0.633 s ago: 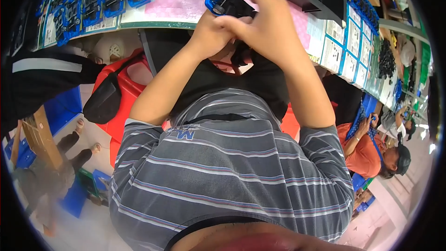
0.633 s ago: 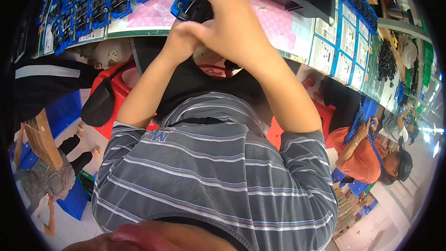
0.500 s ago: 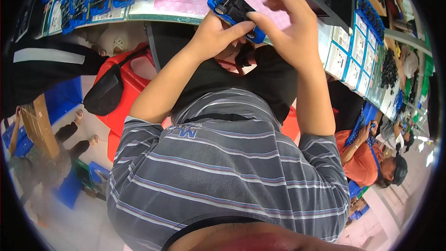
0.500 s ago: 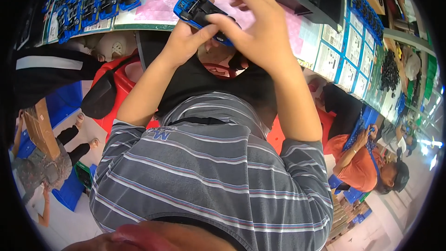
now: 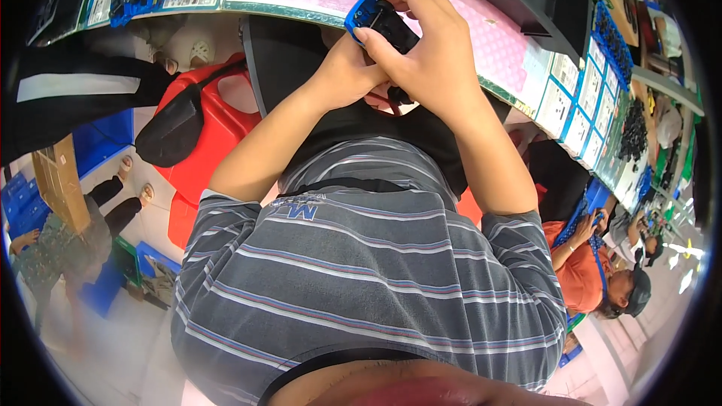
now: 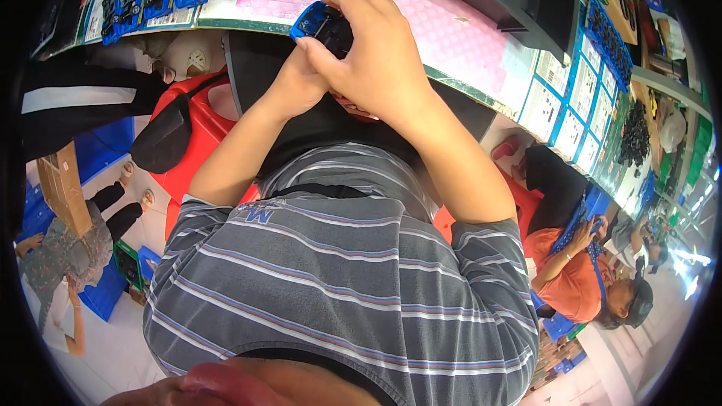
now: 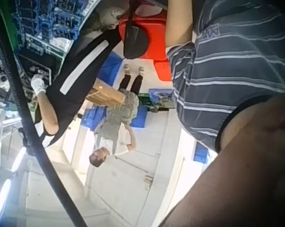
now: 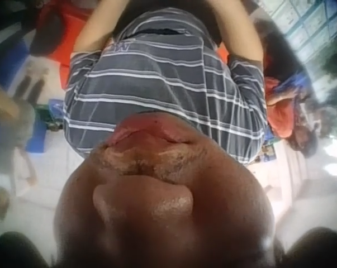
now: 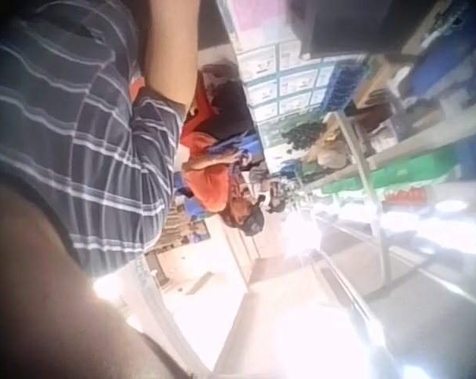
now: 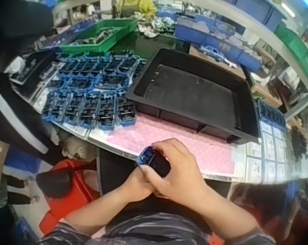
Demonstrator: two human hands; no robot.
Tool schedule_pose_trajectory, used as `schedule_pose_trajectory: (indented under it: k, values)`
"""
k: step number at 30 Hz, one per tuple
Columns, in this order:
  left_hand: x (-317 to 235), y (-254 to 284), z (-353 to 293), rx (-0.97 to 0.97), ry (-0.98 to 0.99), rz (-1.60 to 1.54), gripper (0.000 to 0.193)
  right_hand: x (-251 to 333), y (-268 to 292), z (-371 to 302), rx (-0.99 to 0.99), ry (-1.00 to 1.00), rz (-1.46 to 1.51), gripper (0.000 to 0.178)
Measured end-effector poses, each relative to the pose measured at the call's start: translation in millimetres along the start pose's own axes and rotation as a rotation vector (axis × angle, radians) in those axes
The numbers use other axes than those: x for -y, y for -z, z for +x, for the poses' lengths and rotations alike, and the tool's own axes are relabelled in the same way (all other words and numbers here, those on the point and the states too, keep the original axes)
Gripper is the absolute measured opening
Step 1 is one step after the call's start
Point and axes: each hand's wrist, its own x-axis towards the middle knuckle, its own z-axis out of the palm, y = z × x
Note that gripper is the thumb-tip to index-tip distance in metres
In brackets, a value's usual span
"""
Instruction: The person assembles toy cars by taking car chassis from the table, fitting wheel axles from a tray into each chassis by hand, and arranging the assembled cars on the table.
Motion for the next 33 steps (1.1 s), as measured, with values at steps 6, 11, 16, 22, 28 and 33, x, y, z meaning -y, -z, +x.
schedule_pose_trajectory:
  k: [6,11,16,22,28,33]
  values:
    - [-1,17,-15,0.042,0.181,-0.147,0.047,-8,5,2,-0.057,0.111,0.056,0.041]
    - [-14,46,-39,-0.151,-0.07,-0.29,0.056,-62,28,-8,-0.139,0.106,-0.18,0.012]
    - [-43,107,-63,-0.497,-0.112,-0.332,0.04,-105,39,-37,-0.182,-0.01,-0.351,0.006]
    - [-85,184,-78,-0.768,-0.217,-0.192,0.03,-107,29,-26,-0.125,-0.173,-0.344,0.007]
    - [-101,238,-74,-0.828,-0.127,-0.024,0.031,-110,28,-25,-0.118,-0.189,-0.328,0.01]
    - [-124,304,-71,-1.071,0.009,0.232,0.032,-108,28,-23,-0.128,-0.188,-0.311,0.011]
